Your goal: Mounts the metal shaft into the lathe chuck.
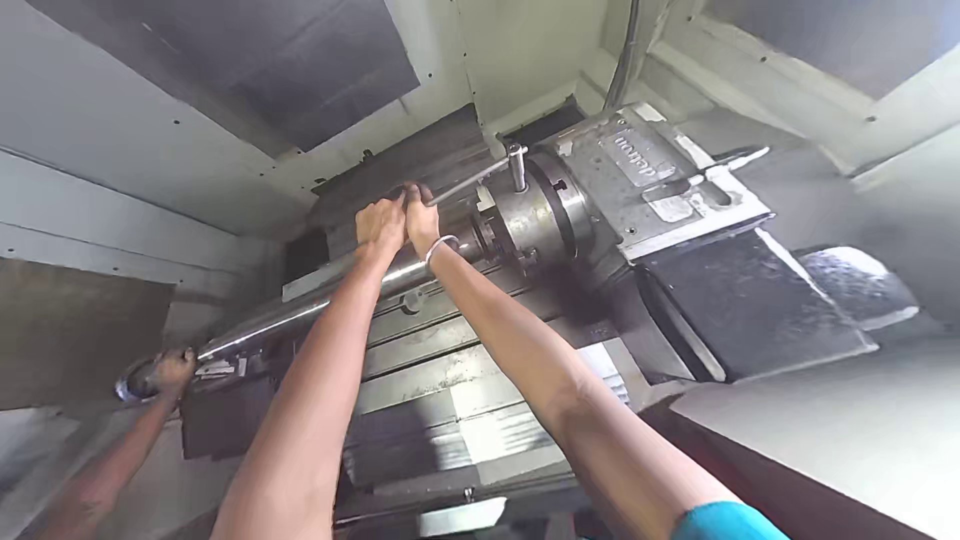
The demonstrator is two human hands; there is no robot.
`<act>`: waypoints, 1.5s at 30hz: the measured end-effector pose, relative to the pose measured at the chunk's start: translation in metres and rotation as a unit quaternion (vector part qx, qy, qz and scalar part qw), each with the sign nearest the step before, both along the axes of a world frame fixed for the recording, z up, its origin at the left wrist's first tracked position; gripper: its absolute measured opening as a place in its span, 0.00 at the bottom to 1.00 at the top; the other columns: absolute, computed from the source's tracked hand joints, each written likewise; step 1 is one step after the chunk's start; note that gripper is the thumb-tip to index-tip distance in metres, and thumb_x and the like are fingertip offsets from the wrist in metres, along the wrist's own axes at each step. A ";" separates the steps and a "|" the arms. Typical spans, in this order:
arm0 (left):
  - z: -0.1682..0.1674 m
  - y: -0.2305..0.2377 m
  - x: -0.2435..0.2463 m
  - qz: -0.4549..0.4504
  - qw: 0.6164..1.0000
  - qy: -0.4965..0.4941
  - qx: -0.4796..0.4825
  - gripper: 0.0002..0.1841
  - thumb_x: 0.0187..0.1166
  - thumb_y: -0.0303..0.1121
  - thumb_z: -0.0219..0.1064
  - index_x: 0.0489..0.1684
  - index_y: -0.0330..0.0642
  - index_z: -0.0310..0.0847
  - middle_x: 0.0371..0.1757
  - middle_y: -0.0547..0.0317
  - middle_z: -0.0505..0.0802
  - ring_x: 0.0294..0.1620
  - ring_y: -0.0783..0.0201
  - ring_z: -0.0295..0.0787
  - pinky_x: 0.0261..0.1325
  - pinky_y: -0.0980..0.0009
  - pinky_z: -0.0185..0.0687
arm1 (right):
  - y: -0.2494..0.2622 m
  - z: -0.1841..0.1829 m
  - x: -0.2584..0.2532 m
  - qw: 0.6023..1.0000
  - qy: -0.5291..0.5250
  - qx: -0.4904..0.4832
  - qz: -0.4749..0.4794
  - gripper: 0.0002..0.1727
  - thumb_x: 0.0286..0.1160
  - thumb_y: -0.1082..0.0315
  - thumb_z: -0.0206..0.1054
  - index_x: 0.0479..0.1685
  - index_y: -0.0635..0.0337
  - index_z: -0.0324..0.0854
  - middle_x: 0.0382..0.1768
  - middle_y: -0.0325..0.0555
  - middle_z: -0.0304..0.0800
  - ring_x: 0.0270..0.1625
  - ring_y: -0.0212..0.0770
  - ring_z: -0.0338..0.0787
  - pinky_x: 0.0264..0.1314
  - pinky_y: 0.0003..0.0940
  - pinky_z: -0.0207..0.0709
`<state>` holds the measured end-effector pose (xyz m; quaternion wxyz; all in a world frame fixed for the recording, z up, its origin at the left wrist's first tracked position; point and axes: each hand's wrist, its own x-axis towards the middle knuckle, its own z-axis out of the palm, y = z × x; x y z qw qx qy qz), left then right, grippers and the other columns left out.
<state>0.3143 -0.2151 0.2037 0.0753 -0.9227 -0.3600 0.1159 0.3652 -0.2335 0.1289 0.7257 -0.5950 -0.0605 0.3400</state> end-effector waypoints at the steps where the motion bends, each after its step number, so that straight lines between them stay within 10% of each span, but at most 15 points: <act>1: 0.003 -0.008 0.004 0.046 0.999 -0.003 -0.001 0.23 0.90 0.35 0.52 0.83 0.56 0.75 0.59 0.37 0.92 0.59 0.36 0.90 0.52 0.37 0.82 | -0.004 0.004 0.003 0.999 0.017 -0.021 0.028 0.26 0.91 0.45 0.50 0.78 0.46 0.76 0.68 0.56 0.87 0.73 0.56 0.83 0.73 0.65 0.72; 6: -0.010 -0.004 0.006 0.081 0.995 -0.065 -0.013 0.17 0.82 0.43 0.63 0.63 0.49 0.85 0.50 0.39 0.94 0.53 0.36 0.92 0.47 0.36 0.84 | -0.070 0.013 0.008 0.990 0.039 -0.038 0.127 0.54 0.64 0.20 0.63 0.76 0.59 0.73 0.62 0.61 0.87 0.63 0.56 0.87 0.64 0.60 0.81; 8: -0.016 0.005 0.002 0.021 0.995 -0.095 0.007 0.20 0.79 0.46 0.65 0.67 0.55 0.82 0.46 0.42 0.95 0.49 0.37 0.93 0.44 0.37 0.84 | -0.117 0.025 0.014 0.975 -0.150 -0.110 0.125 0.46 0.69 0.19 0.55 0.57 0.56 0.85 0.42 0.58 0.91 0.42 0.56 0.91 0.41 0.60 0.84; 10: -0.020 0.006 0.000 -0.006 0.994 -0.110 0.019 0.20 0.78 0.50 0.65 0.64 0.53 0.83 0.42 0.43 0.95 0.46 0.38 0.94 0.42 0.38 0.83 | -0.138 0.040 0.027 0.892 -0.413 -0.163 0.081 0.25 0.84 0.40 0.59 0.43 0.52 0.85 0.33 0.49 0.89 0.35 0.50 0.90 0.30 0.54 0.80; 11: -0.022 0.005 -0.002 -0.004 0.994 -0.104 0.021 0.21 0.77 0.51 0.65 0.62 0.52 0.84 0.42 0.44 0.95 0.46 0.39 0.94 0.42 0.38 0.84 | -0.134 0.046 0.036 0.827 -0.522 -0.185 0.094 0.15 0.79 0.51 0.66 0.51 0.49 0.87 0.46 0.46 0.91 0.50 0.49 0.92 0.44 0.54 0.84; 14: -0.018 0.003 -0.001 0.008 0.995 -0.099 0.013 0.20 0.80 0.44 0.64 0.65 0.47 0.83 0.45 0.39 0.95 0.49 0.35 0.93 0.46 0.35 0.82 | -0.093 0.055 0.048 0.650 -0.668 -0.266 0.246 0.41 0.55 0.61 0.81 0.78 0.52 0.76 0.83 0.60 0.70 0.90 0.63 0.60 0.85 0.67 0.57; 17: -0.020 0.002 0.002 0.020 0.995 -0.094 0.030 0.18 0.85 0.37 0.59 0.69 0.43 0.82 0.49 0.35 0.93 0.52 0.33 0.92 0.48 0.35 0.83 | -0.055 0.033 0.047 0.571 -0.717 -0.309 0.252 0.33 0.62 0.62 0.77 0.74 0.54 0.80 0.83 0.57 0.72 0.91 0.62 0.59 0.85 0.68 0.57; 22: -0.026 0.000 0.003 0.022 0.996 -0.073 0.054 0.16 0.86 0.34 0.56 0.64 0.40 0.85 0.48 0.36 0.93 0.47 0.34 0.92 0.42 0.38 0.83 | -0.041 0.021 0.043 0.601 -0.724 -0.299 0.159 0.13 0.70 0.69 0.66 0.51 0.55 0.89 0.54 0.49 0.93 0.63 0.53 0.88 0.56 0.54 0.78; 26: -0.040 0.008 -0.005 -0.065 0.979 -0.150 0.119 0.14 0.81 0.23 0.59 0.58 0.36 0.87 0.37 0.38 0.91 0.31 0.37 0.89 0.24 0.44 0.76 | -0.047 0.012 0.042 0.622 -0.724 -0.273 0.117 0.09 0.77 0.70 0.64 0.51 0.56 0.85 0.30 0.48 0.88 0.40 0.53 0.90 0.37 0.49 0.78; 31: -0.052 0.076 0.031 -0.163 0.953 -0.222 0.128 0.14 0.82 0.28 0.60 0.57 0.35 0.90 0.43 0.36 0.94 0.37 0.33 0.93 0.30 0.39 0.81 | 0.009 0.013 0.053 0.611 -0.695 -0.378 0.018 0.15 0.76 0.72 0.61 0.55 0.53 0.90 0.41 0.47 0.95 0.45 0.51 0.94 0.34 0.45 0.80; 34: -0.035 0.060 0.024 -0.100 0.986 -0.129 0.017 0.16 0.87 0.32 0.55 0.50 0.30 0.87 0.49 0.32 0.92 0.50 0.30 0.91 0.46 0.33 0.80 | -0.002 0.028 0.044 0.630 -0.643 -0.413 0.136 0.16 0.76 0.71 0.61 0.58 0.58 0.88 0.46 0.56 0.93 0.49 0.61 0.93 0.36 0.57 0.81; 40: -0.026 0.062 0.023 -0.090 0.989 -0.109 -0.036 0.19 0.72 0.48 0.73 0.47 0.42 0.90 0.47 0.39 0.94 0.54 0.35 0.91 0.51 0.34 0.82 | -0.066 0.069 0.103 0.590 -0.631 -0.425 0.270 0.34 0.69 0.42 0.75 0.71 0.53 0.83 0.69 0.65 0.84 0.75 0.71 0.78 0.74 0.80 0.62; 45: -0.028 0.062 0.023 -0.108 0.986 -0.121 -0.043 0.20 0.73 0.48 0.68 0.58 0.49 0.88 0.49 0.47 0.95 0.55 0.42 0.92 0.53 0.39 0.83 | -0.116 0.051 0.170 0.647 -0.559 -0.467 0.225 0.18 0.72 0.55 0.74 0.50 0.60 0.88 0.47 0.77 0.88 0.53 0.84 0.85 0.45 0.86 0.70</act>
